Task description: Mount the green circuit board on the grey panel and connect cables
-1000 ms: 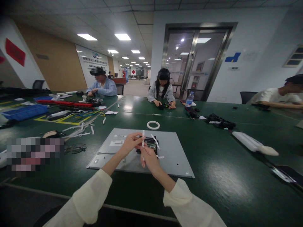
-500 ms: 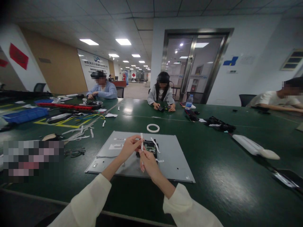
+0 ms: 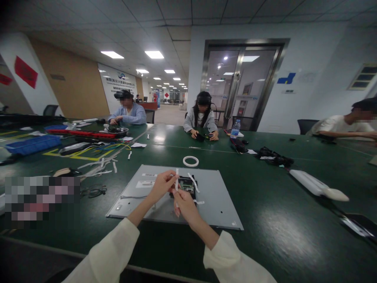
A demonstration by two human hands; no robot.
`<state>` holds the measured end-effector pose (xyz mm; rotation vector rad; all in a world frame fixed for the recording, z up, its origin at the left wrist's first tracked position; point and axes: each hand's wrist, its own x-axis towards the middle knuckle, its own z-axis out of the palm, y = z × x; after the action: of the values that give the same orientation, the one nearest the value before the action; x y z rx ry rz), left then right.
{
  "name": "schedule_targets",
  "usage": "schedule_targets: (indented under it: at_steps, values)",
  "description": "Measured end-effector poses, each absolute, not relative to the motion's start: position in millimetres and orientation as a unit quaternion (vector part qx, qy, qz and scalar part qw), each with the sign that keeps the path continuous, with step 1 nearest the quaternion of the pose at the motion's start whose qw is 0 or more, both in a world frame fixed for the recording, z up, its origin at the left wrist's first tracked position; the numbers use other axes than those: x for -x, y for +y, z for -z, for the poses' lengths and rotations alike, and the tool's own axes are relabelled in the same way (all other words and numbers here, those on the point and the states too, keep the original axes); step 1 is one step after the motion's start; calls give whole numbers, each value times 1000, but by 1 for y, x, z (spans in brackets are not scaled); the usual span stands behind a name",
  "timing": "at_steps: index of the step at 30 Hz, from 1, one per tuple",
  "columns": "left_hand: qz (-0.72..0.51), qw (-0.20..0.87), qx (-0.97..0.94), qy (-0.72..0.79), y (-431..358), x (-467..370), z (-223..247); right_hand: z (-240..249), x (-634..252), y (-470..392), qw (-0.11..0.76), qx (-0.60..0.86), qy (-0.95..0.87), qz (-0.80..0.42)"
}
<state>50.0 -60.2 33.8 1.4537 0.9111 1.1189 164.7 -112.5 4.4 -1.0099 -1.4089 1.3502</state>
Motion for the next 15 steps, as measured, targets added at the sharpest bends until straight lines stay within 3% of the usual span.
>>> schedule_targets:
  at_steps: [15]
  values:
    - [-453,482,-642,387,-49,-47,-24,-2,-165,-110,437,406,-583,-552]
